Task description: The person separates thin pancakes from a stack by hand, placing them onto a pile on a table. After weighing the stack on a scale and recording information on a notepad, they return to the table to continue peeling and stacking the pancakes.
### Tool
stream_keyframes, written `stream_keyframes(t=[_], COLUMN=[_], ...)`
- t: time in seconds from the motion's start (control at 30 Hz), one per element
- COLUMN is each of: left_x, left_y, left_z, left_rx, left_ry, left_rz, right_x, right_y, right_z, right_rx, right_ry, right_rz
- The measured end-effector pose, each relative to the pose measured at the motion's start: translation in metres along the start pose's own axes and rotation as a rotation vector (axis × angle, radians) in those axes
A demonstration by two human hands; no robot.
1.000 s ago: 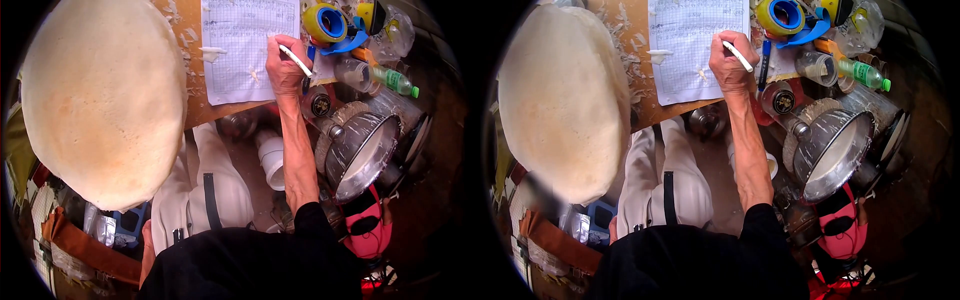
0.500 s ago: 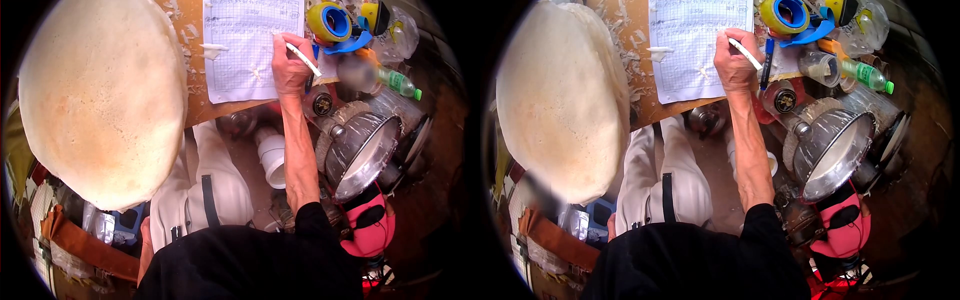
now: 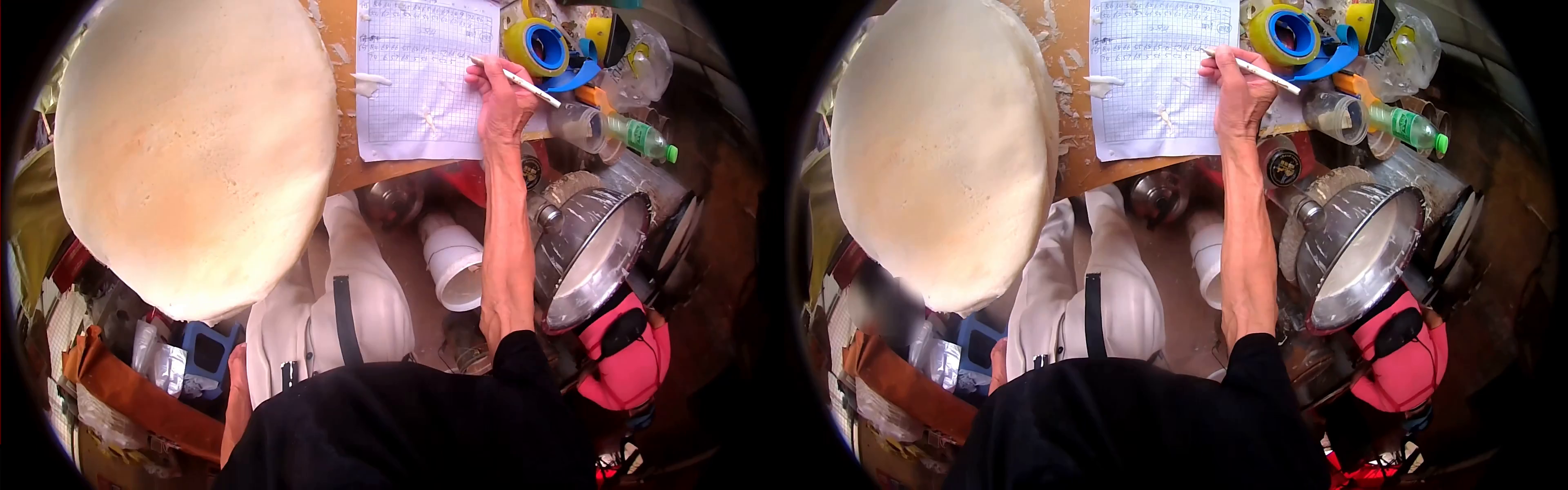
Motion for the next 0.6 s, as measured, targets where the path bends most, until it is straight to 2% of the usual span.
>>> stream_keyframes(t=[0.03,0.07,0.1,0.13,0.17,0.2,0.23,0.3,0.37,0.43,0.5,0.57,0.6], left_x=[0.001,0.004,0.006,0.007,-0.008,-0.002,-0.001,0.000,-0.018,-0.030,-0.032,-0.026,-0.027], left_y=[0.000,0.002,0.004,0.004,0.018,0.020,0.026,0.037,0.056,0.062,0.064,0.071,0.078], left_z=[-0.003,-0.010,-0.023,-0.038,-0.074,-0.091,-0.115,-0.160,-0.215,-0.258,-0.290,-0.316,-0.330], left_rx=[-0.010,-0.044,-0.080,-0.117,-0.098,-0.160,-0.228,-0.371,-0.470,-0.525,-0.561,-0.630,-0.628], left_ry=[0.011,0.040,0.068,0.094,0.093,0.174,0.228,0.314,0.429,0.561,0.598,0.599,0.614], left_rz=[-0.006,-0.006,-0.010,-0.019,-0.129,-0.057,0.013,0.090,0.163,0.214,0.293,0.361,0.369], right_x=[0.004,0.007,0.011,0.015,0.019,0.020,0.021,0.023,0.023,0.004,-0.019,-0.047,-0.068], right_y=[0.001,0.004,0.009,0.018,0.031,0.050,0.064,0.086,0.096,0.109,0.121,0.135,0.151], right_z=[0.006,0.018,0.030,0.045,0.057,0.067,0.065,0.073,0.091,0.124,0.129,0.091,0.085], right_rx=[0.060,-0.056,-0.241,-0.648,-1.053,-1.320,-1.463,-1.704,-1.700,-1.501,-1.181,-0.593,-0.475], right_ry=[0.069,0.060,0.053,-0.005,-0.075,-0.279,-0.455,-0.599,-0.728,-0.814,-0.213,0.205,0.352], right_rz=[0.010,0.027,0.102,0.197,0.292,0.400,0.509,0.559,0.500,0.395,0.395,0.550,0.651])
Point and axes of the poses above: each hand's wrist, its own x-axis towards the middle knuckle, its own y-axis out of the palm, z = x × y, the point moved 7 cm from there along x, towards the middle knuckle, and after that the axes turned 7 degrees about -x, right-handed, at the moved point
